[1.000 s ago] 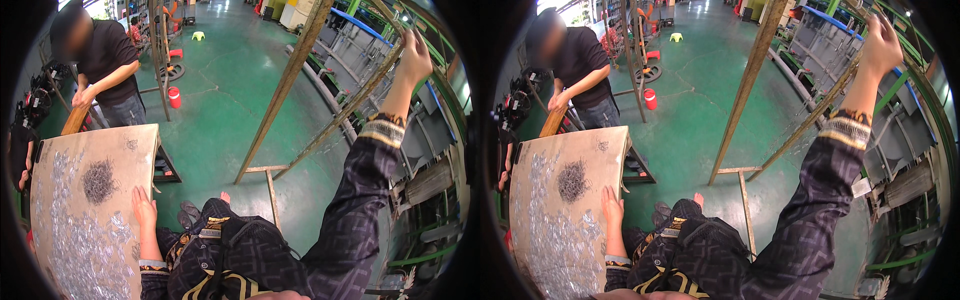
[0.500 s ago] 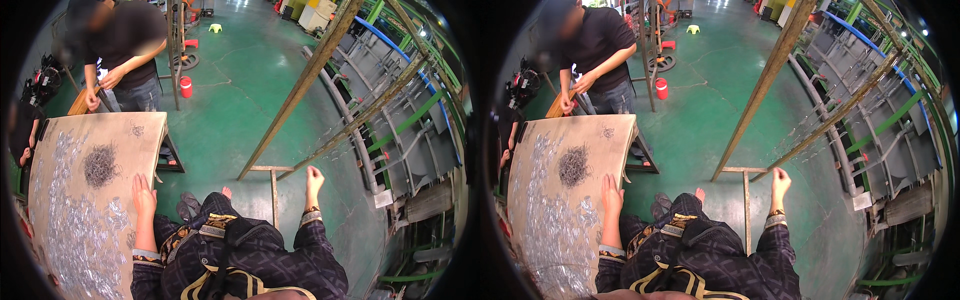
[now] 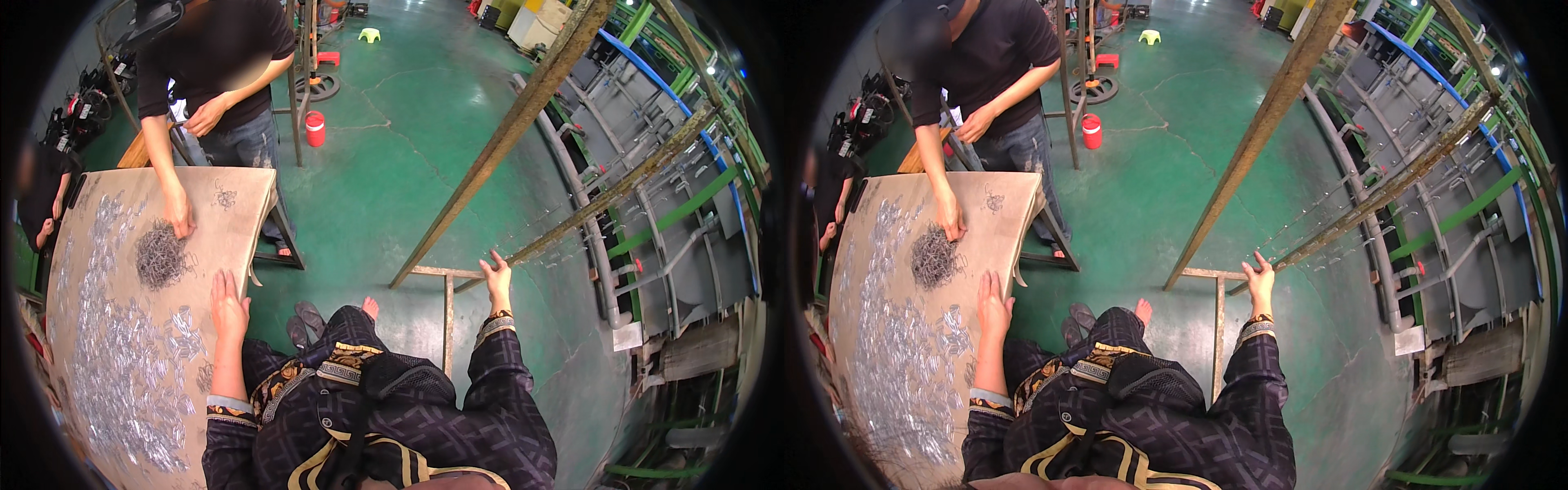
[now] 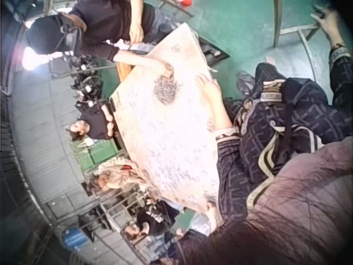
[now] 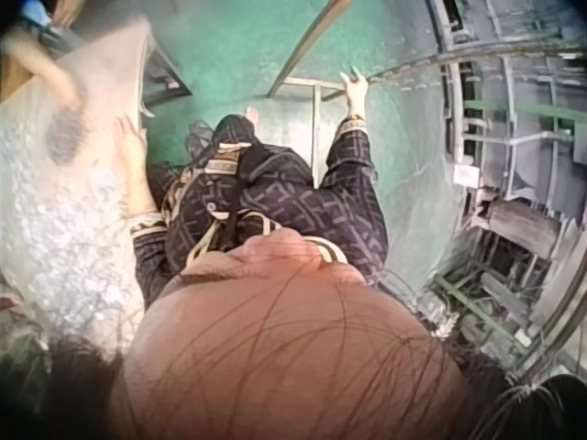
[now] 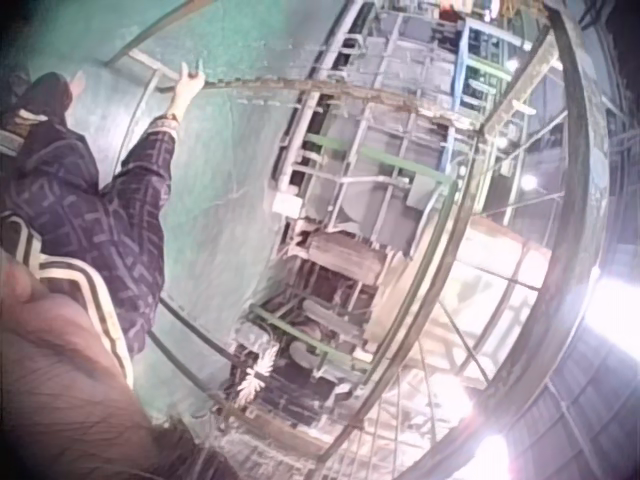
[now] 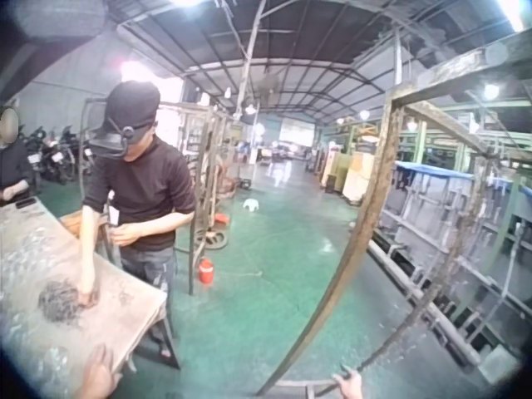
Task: The person sits at a table with others and repeatedly picks up small white plastic pieces and dark wire-like items, then joins them together by hand. The assembled units are placed back on the table surface.
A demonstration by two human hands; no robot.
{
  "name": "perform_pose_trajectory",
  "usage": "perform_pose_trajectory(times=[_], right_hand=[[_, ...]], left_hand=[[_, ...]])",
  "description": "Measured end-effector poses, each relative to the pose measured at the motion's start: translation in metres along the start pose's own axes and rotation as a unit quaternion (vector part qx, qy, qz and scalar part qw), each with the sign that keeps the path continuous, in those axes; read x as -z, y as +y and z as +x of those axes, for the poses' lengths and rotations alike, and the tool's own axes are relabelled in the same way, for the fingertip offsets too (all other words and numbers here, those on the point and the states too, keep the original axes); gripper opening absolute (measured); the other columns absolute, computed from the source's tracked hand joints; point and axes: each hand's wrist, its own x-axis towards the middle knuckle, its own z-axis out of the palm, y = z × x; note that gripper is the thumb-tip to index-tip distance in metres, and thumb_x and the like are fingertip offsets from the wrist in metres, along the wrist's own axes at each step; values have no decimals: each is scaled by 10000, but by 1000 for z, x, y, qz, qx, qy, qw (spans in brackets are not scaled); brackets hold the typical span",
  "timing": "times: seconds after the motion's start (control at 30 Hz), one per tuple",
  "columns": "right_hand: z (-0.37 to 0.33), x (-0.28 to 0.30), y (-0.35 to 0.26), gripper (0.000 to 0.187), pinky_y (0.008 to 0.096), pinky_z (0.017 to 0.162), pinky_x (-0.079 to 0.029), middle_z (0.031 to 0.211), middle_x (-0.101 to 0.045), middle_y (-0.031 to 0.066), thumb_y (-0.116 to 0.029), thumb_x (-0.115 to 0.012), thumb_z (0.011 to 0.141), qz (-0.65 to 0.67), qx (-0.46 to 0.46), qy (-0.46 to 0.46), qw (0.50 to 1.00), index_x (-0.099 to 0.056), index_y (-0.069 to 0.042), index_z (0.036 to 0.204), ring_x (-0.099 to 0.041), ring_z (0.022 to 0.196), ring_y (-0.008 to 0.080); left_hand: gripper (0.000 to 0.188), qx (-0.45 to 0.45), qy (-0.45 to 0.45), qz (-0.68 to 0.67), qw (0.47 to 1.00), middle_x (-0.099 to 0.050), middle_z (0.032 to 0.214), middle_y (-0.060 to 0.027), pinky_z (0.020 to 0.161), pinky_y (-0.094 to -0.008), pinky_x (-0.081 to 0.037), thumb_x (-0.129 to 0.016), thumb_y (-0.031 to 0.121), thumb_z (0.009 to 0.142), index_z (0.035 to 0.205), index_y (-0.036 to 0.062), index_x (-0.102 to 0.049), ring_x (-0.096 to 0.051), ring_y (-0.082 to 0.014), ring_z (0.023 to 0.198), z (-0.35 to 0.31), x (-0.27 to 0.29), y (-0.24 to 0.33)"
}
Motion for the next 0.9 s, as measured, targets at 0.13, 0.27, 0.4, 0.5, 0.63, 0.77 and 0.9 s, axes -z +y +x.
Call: perform_pose_trajectory(times=[0.13,0.27,0.4,0.5,0.63,0.77,0.9], right_hand=[[1,3,8,377,247,750,-491,889,-703,61,-108,-763,801,31,-2,-6,999,-661,21,1140,-604,796,99],[-7,2,17,170,268,782,-497,901,-700,77,-51,-761,795,108,19,4,994,-698,37,926,-616,829,121],[-27,-1,-6,116,281,821,-495,909,-702,84,-32,-758,792,156,23,19,987,-703,50,853,-623,863,134],[-39,-5,-10,134,279,841,-486,926,-708,86,-31,-750,798,178,30,40,983,-709,54,893,-618,879,131],[-56,-19,-19,155,278,855,-487,946,-706,95,-19,-741,800,201,2,66,977,-709,57,931,-622,898,142],[-78,-42,14,138,266,797,-504,898,-704,85,-17,-753,791,204,-28,89,975,-710,60,898,-619,821,128],[-98,-95,22,110,266,782,-496,886,-706,81,-40,-745,804,111,-74,-11,991,-702,52,846,-624,822,128]], left_hand=[[738,6,-8,6,1000,-398,1434,-261,1110,-419,-316,-736,44,715,1379,-29,-424,-384,-384,1337,0,4,3],[735,9,-7,10,1000,-400,1437,-254,1116,-414,-310,-735,49,718,1381,-28,-425,-381,-377,1343,1,1,3],[732,9,-6,9,1000,-399,1440,-250,1118,-412,-305,-737,48,716,1377,-25,-432,-378,-376,1345,1,2,2],[752,7,-5,14,1000,-388,1457,-226,1114,-414,-320,-750,58,725,1395,-5,-414,-371,-371,1351,1,1,-1],[744,31,-22,2,999,-402,1444,-229,1114,-419,-321,-755,64,723,1389,2,-428,-379,-373,1345,0,9,3],[734,37,-15,-10,999,-407,1439,-237,1120,-419,-315,-758,83,725,1384,12,-444,-381,-373,1346,4,6,9],[725,33,-8,2,999,-390,1449,-242,1123,-431,-309,-744,101,747,1393,9,-430,-367,-385,1353,3,2,8]])
